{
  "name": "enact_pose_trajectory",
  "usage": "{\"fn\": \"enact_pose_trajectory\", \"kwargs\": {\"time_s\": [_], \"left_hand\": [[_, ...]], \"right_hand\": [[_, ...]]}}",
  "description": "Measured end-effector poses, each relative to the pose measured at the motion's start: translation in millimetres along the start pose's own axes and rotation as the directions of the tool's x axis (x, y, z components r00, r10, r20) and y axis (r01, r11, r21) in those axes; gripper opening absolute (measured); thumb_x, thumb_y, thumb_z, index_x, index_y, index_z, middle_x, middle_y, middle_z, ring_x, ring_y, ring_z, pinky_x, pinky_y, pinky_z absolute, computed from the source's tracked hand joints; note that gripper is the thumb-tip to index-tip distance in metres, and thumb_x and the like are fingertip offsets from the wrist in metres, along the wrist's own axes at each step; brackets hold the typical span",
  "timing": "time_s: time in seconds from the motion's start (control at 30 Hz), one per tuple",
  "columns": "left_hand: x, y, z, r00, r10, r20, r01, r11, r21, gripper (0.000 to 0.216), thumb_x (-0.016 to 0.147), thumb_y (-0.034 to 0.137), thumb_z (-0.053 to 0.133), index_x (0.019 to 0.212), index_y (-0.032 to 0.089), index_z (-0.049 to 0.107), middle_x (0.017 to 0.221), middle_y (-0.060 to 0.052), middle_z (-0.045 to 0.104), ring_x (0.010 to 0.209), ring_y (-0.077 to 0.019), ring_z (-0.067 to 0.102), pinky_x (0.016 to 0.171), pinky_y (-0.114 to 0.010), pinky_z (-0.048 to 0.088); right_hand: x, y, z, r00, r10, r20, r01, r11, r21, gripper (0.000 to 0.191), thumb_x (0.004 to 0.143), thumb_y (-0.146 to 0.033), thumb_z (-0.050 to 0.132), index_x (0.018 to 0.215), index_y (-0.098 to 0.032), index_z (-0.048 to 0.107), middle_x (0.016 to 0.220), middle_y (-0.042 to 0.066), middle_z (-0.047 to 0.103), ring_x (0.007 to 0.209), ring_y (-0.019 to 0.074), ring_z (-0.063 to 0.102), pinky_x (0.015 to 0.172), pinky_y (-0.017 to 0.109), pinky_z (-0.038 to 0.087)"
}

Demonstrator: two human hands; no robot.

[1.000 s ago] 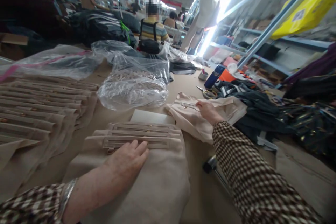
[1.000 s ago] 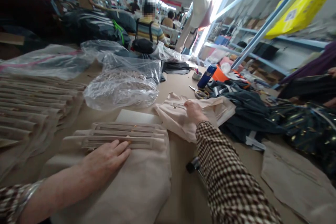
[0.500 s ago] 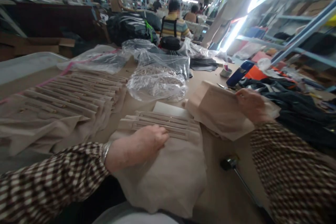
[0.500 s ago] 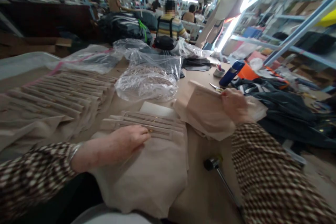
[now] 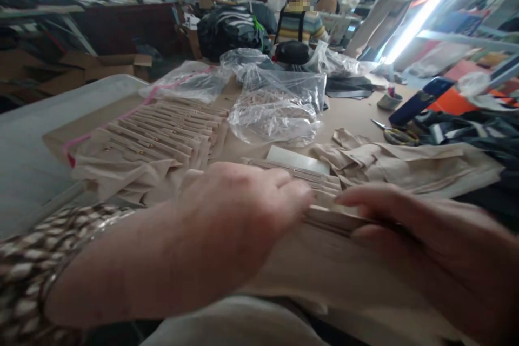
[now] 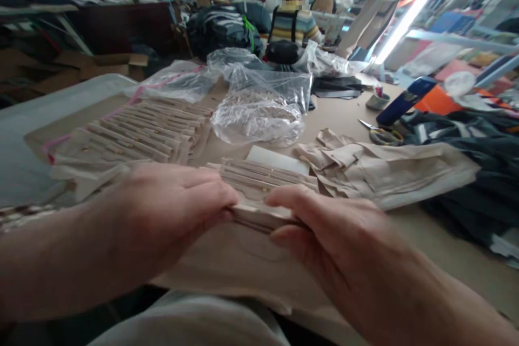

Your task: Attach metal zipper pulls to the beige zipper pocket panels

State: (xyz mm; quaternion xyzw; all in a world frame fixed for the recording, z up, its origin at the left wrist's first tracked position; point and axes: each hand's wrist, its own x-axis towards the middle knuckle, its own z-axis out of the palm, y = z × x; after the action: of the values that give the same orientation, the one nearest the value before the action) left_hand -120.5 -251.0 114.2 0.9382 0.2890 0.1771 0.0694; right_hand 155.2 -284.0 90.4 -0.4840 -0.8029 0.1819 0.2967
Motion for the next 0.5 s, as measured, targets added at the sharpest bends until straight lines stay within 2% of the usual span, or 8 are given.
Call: {"fn": "enact_pose_trajectory", "kwargs": {"time_s": [0.03,0.1,0.17,0.27,0.37,0.4,0.43,0.5], "left_hand": [[-2,-11,5,0.994,-0.063,0.087,0.063,0.998,-0.005,0.018,0.091,0.017,0.048,0.086,0.020,0.065,0.072,0.000,0.065,0.062,-0.0129,0.057,0.058,-0.025,0.041],[-1,-34,21,0.950,-0.181,0.254,0.177,0.983,0.038,0.019,0.089,0.019,0.050,0.077,0.019,0.064,0.067,0.000,0.063,0.058,-0.0132,0.056,0.053,-0.025,0.036],[5,-54,42,0.892,-0.266,0.365,0.245,0.964,0.104,0.022,0.091,0.024,0.050,0.074,0.018,0.063,0.068,-0.003,0.065,0.060,-0.0152,0.058,0.054,-0.026,0.036],[17,-74,74,0.859,-0.317,0.401,0.273,0.948,0.165,0.023,0.093,0.028,0.049,0.082,0.018,0.066,0.077,-0.007,0.069,0.068,-0.0195,0.063,0.060,-0.028,0.042],[27,-83,96,0.807,-0.394,0.440,0.309,0.917,0.253,0.022,0.093,0.027,0.050,0.088,0.016,0.068,0.081,-0.010,0.071,0.072,-0.0222,0.066,0.064,-0.031,0.046],[28,-85,100,0.803,-0.400,0.442,0.303,0.912,0.275,0.022,0.093,0.026,0.049,0.089,0.015,0.068,0.082,-0.010,0.071,0.073,-0.0228,0.067,0.066,-0.031,0.047],[29,-85,103,0.812,-0.394,0.431,0.285,0.911,0.297,0.022,0.093,0.023,0.048,0.090,0.014,0.068,0.082,-0.011,0.071,0.073,-0.0234,0.068,0.067,-0.032,0.048],[27,-82,108,0.863,-0.346,0.368,0.214,0.910,0.354,0.020,0.091,0.017,0.048,0.090,0.013,0.067,0.080,-0.012,0.070,0.074,-0.0252,0.067,0.069,-0.036,0.049]], "right_hand": [[7,1,12,0.994,-0.007,0.111,0.008,1.000,-0.002,0.021,0.088,-0.042,0.063,0.102,-0.029,0.071,0.071,0.001,0.069,0.056,0.0159,0.059,0.050,0.026,0.042],[17,17,35,0.953,0.053,0.299,-0.045,0.998,-0.034,0.021,0.094,-0.041,0.055,0.092,-0.025,0.069,0.069,-0.001,0.068,0.058,0.0144,0.060,0.053,0.025,0.043],[21,44,58,0.916,0.170,0.362,-0.137,0.984,-0.116,0.028,0.096,-0.038,0.051,0.079,-0.022,0.065,0.070,0.000,0.068,0.062,0.0148,0.062,0.057,0.025,0.043],[22,75,87,0.894,0.284,0.347,-0.162,0.926,-0.340,0.031,0.098,-0.038,0.049,0.078,-0.019,0.063,0.075,0.004,0.070,0.067,0.0185,0.064,0.061,0.029,0.041],[28,83,101,0.881,0.328,0.341,-0.118,0.850,-0.514,0.029,0.098,-0.039,0.049,0.085,-0.018,0.064,0.082,0.007,0.072,0.074,0.0226,0.067,0.064,0.031,0.042],[31,82,103,0.873,0.347,0.342,-0.115,0.829,-0.547,0.029,0.098,-0.040,0.049,0.087,-0.018,0.065,0.084,0.008,0.072,0.077,0.0237,0.068,0.066,0.031,0.042],[34,80,104,0.864,0.371,0.340,-0.122,0.809,-0.574,0.029,0.098,-0.040,0.049,0.088,-0.018,0.065,0.086,0.009,0.073,0.080,0.0247,0.069,0.067,0.032,0.043],[38,76,103,0.844,0.413,0.343,-0.139,0.786,-0.603,0.030,0.098,-0.040,0.049,0.090,-0.018,0.066,0.089,0.010,0.074,0.083,0.0255,0.070,0.069,0.032,0.044]]}}
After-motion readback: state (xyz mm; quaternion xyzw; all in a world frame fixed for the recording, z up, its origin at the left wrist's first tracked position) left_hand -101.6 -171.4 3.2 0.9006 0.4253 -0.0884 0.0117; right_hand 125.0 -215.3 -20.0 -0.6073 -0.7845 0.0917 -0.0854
